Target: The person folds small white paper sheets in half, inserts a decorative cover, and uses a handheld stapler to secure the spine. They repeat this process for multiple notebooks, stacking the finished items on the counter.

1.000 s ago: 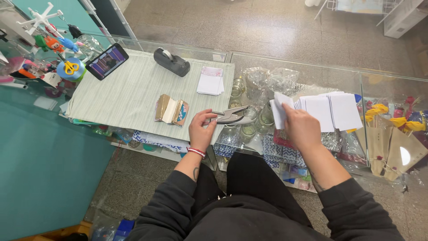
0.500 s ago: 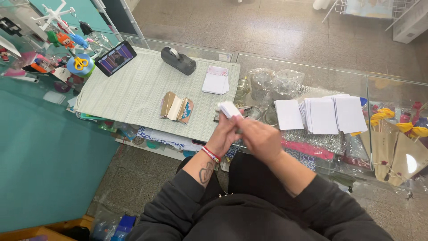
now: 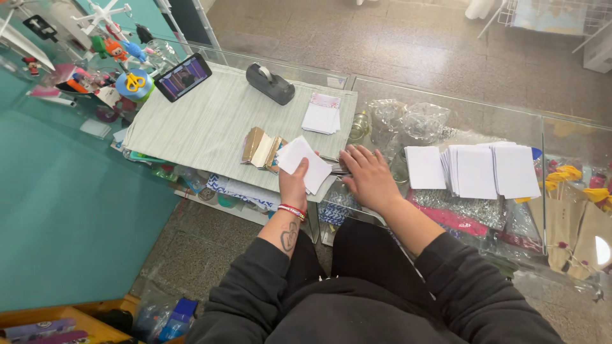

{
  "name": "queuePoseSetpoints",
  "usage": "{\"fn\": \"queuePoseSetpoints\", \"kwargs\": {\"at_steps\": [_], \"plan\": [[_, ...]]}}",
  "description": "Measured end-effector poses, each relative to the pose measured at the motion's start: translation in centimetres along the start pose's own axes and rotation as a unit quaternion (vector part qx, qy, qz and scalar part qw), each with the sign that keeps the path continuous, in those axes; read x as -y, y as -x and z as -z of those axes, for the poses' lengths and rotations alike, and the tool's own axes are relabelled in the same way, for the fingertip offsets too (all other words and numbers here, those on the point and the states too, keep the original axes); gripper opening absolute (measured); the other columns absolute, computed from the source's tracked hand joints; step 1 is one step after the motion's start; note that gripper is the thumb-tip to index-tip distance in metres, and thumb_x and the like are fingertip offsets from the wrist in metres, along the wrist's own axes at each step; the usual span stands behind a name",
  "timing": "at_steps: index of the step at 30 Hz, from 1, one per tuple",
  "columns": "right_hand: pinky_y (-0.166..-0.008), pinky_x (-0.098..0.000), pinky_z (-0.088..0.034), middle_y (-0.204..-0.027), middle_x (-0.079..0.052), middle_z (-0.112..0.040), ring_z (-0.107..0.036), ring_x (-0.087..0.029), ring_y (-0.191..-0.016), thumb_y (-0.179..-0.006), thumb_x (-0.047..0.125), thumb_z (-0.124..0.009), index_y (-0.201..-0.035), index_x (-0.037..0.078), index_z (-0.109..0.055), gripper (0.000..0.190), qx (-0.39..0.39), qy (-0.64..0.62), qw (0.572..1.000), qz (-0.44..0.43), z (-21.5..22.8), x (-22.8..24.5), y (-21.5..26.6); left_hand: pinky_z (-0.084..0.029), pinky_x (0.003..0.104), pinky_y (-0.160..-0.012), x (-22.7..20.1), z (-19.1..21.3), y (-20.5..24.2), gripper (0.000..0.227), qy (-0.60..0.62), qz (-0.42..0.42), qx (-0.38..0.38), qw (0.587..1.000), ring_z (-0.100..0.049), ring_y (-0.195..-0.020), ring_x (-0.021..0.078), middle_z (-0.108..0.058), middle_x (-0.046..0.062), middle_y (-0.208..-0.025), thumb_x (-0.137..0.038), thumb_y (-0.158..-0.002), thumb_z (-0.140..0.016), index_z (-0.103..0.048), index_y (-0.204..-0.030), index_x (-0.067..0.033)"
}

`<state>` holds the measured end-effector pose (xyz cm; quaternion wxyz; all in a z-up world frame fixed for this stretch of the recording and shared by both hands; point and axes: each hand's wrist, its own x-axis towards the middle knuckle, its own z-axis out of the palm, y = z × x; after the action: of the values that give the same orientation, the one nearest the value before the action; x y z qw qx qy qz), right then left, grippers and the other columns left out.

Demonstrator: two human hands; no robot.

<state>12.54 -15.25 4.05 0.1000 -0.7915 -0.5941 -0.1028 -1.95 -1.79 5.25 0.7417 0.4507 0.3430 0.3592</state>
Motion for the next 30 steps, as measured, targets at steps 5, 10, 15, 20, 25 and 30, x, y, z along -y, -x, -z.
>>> {"fn": "queuePoseSetpoints", "kwargs": {"at_steps": [5, 10, 15, 20, 25, 30], "plan": [[-0.111, -0.0498, -0.039, -0.146, -0.004, -0.057, -0.052, -0.026, -0.137, -0.099, 0.049, -0.053, -0.154, 0.027, -0.047, 0.059, 0.010, 0.046, 0.998, -0.043, -1.4, -0.9, -1.0, -0.059, 0.041, -0.097, 2.7, 1.6, -2.0, 0.057, -0.060, 0.009, -0.036, 0.998, -0.066, -0.118, 0.0285, -0.067, 0.020, -0.128, -0.018, -0.095, -0.076, -0.052, -0.142, 0.0022], [-0.111, -0.0551, -0.038, -0.148, -0.006, -0.057, -0.051, -0.028, -0.138, -0.101, 0.046, -0.053, -0.154, 0.025, -0.048, 0.057, 0.009, 0.039, 0.997, -0.065, -2.0, -1.5, -1.9, -0.061, 0.041, -0.093, 2.4, 1.3, -1.5, 0.057, -0.092, 0.012, -0.032, 0.995, -0.069, -0.112, 0.0278, -0.070, 0.018, -0.120, -0.019, -0.089, -0.082, -0.058, -0.137, 0.0005], [-0.113, -0.0524, -0.036, -0.144, -0.011, -0.059, -0.054, -0.031, -0.136, -0.094, 0.027, -0.064, -0.143, 0.016, -0.059, 0.050, -0.105, -0.061, 0.992, -0.036, -2.8, -0.7, -2.4, -0.057, 0.035, -0.070, 0.8, 0.4, -0.3, 0.040, -0.096, -0.014, -0.036, 0.995, -0.066, -0.083, 0.0171, -0.071, 0.013, -0.089, -0.017, -0.080, -0.087, -0.072, -0.109, 0.0052], [-0.102, -0.0486, -0.049, -0.127, -0.011, -0.069, -0.064, -0.034, -0.119, -0.101, 0.020, -0.054, -0.135, 0.013, -0.064, 0.037, -0.133, -0.317, 0.939, -0.010, -2.6, 1.6, -2.6, -0.054, 0.033, -0.063, 4.5, 1.9, -3.0, 0.036, -0.204, -0.066, -0.021, 0.977, -0.067, -0.075, 0.0130, -0.073, 0.009, -0.077, -0.029, -0.073, -0.094, -0.078, -0.095, -0.0049], [-0.076, -0.0440, -0.057, -0.084, -0.011, -0.070, -0.071, -0.036, -0.086, -0.098, 0.030, -0.065, -0.089, 0.013, -0.065, 0.019, -0.133, -0.345, 0.926, -0.080, -3.3, 3.5, -3.8, -0.052, 0.029, -0.070, 1.4, 1.1, -2.7, 0.022, -0.221, -0.162, 0.004, 0.962, -0.068, -0.082, 0.0117, -0.075, 0.005, -0.081, -0.021, -0.076, -0.087, -0.077, -0.094, -0.0123], [-0.065, -0.0462, -0.050, -0.072, -0.014, -0.060, -0.066, -0.038, -0.077, -0.101, 0.025, -0.062, -0.081, 0.014, -0.057, 0.024, -0.167, -0.312, 0.931, -0.087, -4.8, 3.4, -3.7, -0.042, 0.046, -0.107, 2.0, 1.8, -2.6, 0.043, -0.204, -0.242, 0.031, 0.948, -0.058, -0.119, 0.0308, -0.061, 0.014, -0.117, 0.000, -0.086, -0.071, -0.056, -0.125, -0.0113]]}}
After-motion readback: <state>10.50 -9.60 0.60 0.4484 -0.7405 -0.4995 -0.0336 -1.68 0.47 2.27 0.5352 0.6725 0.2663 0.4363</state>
